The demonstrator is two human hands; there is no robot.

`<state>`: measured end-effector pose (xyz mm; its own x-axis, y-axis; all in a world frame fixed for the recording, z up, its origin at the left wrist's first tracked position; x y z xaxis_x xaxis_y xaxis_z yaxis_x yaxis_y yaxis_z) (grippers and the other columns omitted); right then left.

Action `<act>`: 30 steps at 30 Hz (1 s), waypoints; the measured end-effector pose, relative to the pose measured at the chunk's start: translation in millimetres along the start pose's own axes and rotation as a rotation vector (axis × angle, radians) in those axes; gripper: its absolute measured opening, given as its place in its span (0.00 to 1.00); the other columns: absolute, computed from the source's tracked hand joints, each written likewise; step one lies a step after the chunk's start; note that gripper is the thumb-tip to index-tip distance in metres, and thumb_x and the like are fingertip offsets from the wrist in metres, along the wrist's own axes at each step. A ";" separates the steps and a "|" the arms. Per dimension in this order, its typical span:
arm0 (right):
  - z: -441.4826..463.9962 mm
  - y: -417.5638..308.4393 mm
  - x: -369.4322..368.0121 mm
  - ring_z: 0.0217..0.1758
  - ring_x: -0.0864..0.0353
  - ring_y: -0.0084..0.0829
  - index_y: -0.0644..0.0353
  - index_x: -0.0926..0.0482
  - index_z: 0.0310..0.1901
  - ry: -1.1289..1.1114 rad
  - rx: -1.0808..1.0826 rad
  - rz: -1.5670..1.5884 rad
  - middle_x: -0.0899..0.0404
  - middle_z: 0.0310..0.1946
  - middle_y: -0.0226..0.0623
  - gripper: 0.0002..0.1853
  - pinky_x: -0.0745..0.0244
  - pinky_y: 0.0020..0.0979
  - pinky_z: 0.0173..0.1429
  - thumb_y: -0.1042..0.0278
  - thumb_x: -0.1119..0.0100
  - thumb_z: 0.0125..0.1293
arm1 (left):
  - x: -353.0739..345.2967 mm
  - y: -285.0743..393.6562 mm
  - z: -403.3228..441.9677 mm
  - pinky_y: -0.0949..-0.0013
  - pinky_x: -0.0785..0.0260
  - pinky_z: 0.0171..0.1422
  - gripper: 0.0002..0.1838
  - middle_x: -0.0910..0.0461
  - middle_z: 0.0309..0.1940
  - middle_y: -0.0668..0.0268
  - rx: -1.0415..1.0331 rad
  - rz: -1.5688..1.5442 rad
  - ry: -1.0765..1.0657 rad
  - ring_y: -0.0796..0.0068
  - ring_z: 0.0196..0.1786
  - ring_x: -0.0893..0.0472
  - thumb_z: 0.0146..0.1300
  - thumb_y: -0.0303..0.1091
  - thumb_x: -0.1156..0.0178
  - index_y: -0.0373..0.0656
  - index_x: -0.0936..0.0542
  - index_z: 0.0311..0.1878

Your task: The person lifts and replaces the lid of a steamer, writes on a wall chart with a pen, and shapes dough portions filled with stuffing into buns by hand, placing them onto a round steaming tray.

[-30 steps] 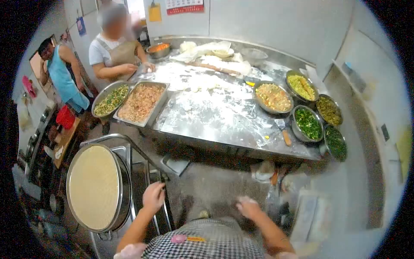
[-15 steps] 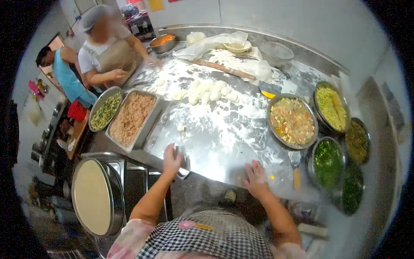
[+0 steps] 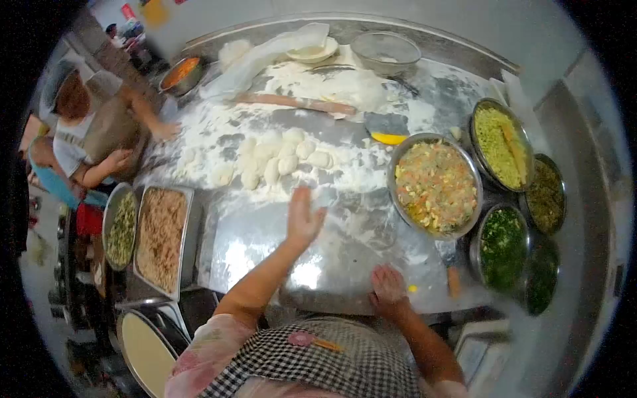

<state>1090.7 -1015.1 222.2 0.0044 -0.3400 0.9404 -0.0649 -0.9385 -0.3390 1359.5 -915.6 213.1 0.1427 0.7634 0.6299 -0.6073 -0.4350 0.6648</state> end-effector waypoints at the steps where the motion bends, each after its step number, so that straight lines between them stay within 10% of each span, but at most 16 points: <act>1: 3.6 2.6 -3.3 0.67 0.40 0.49 0.68 0.34 0.57 -0.035 -0.014 0.003 0.35 0.60 0.50 0.31 0.49 0.48 0.69 0.66 0.39 0.51 | 2.0 33.1 19.6 0.55 0.48 0.69 0.34 0.37 0.62 0.46 -0.023 -0.077 -0.052 0.47 0.65 0.38 0.54 0.36 0.39 0.39 0.37 0.64; 5: 3.4 1.5 -2.1 0.66 0.39 0.49 0.67 0.34 0.58 -0.122 -0.068 -0.004 0.36 0.61 0.50 0.31 0.48 0.49 0.69 0.66 0.41 0.51 | -9.8 46.4 97.9 0.51 0.37 0.56 0.22 0.29 0.50 0.50 -0.288 0.120 0.014 0.50 0.51 0.29 0.49 0.29 0.43 0.42 0.26 0.51; 10: -1.8 7.2 -5.6 0.66 0.40 0.50 0.65 0.35 0.60 -0.093 -0.069 0.042 0.36 0.61 0.50 0.31 0.50 0.49 0.70 0.65 0.42 0.53 | -42.5 16.9 130.9 0.54 0.34 0.51 0.19 0.27 0.46 0.54 -0.337 0.454 -0.467 0.53 0.47 0.27 0.45 0.21 0.44 0.43 0.24 0.44; 14: -2.4 8.6 -7.4 0.66 0.40 0.49 0.65 0.34 0.58 -0.091 -0.115 0.052 0.35 0.60 0.50 0.32 0.51 0.49 0.70 0.68 0.41 0.48 | 18.0 52.4 143.3 0.62 0.30 0.47 0.13 0.27 0.43 0.56 -0.356 0.167 -0.333 0.57 0.45 0.26 0.47 0.23 0.41 0.43 0.23 0.39; 19: -7.0 13.3 -17.9 0.69 0.44 0.48 0.58 0.36 0.62 -0.082 -0.104 0.024 0.39 0.63 0.46 0.32 0.55 0.50 0.72 0.67 0.44 0.51 | 119.1 61.8 51.2 0.62 0.31 0.49 0.18 0.27 0.43 0.57 -0.399 0.035 -0.318 0.57 0.48 0.26 0.46 0.24 0.38 0.41 0.23 0.44; 23: -4.8 6.0 -14.3 0.69 0.44 0.48 0.61 0.36 0.61 -0.111 -0.118 0.006 0.40 0.64 0.48 0.33 0.55 0.51 0.71 0.68 0.43 0.50 | 119.8 0.6 -55.3 0.58 0.34 0.58 0.21 0.29 0.48 0.53 -0.622 0.166 -0.719 0.51 0.57 0.30 0.46 0.27 0.34 0.39 0.24 0.47; 30: -1.0 0.9 -7.4 0.67 0.42 0.49 0.65 0.36 0.60 -0.040 -0.073 -0.029 0.39 0.63 0.49 0.33 0.51 0.52 0.70 0.70 0.40 0.49 | 114.5 -3.4 -53.2 0.52 0.44 0.66 0.25 0.35 0.57 0.45 -0.110 0.060 -0.222 0.44 0.62 0.37 0.55 0.35 0.37 0.36 0.30 0.54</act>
<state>1089.5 -1013.3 215.0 0.0476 -0.3160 0.9476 -0.1371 -0.9417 -0.3072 1336.4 -801.3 261.6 0.2643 0.6093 0.7476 -0.6992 -0.4128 0.5837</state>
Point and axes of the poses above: each hand's wrist, its own z-axis towards the middle knuckle, its own x-axis out of the back of the hand, y = z × x, the point moved 7 cm from there along z, towards the middle knuckle
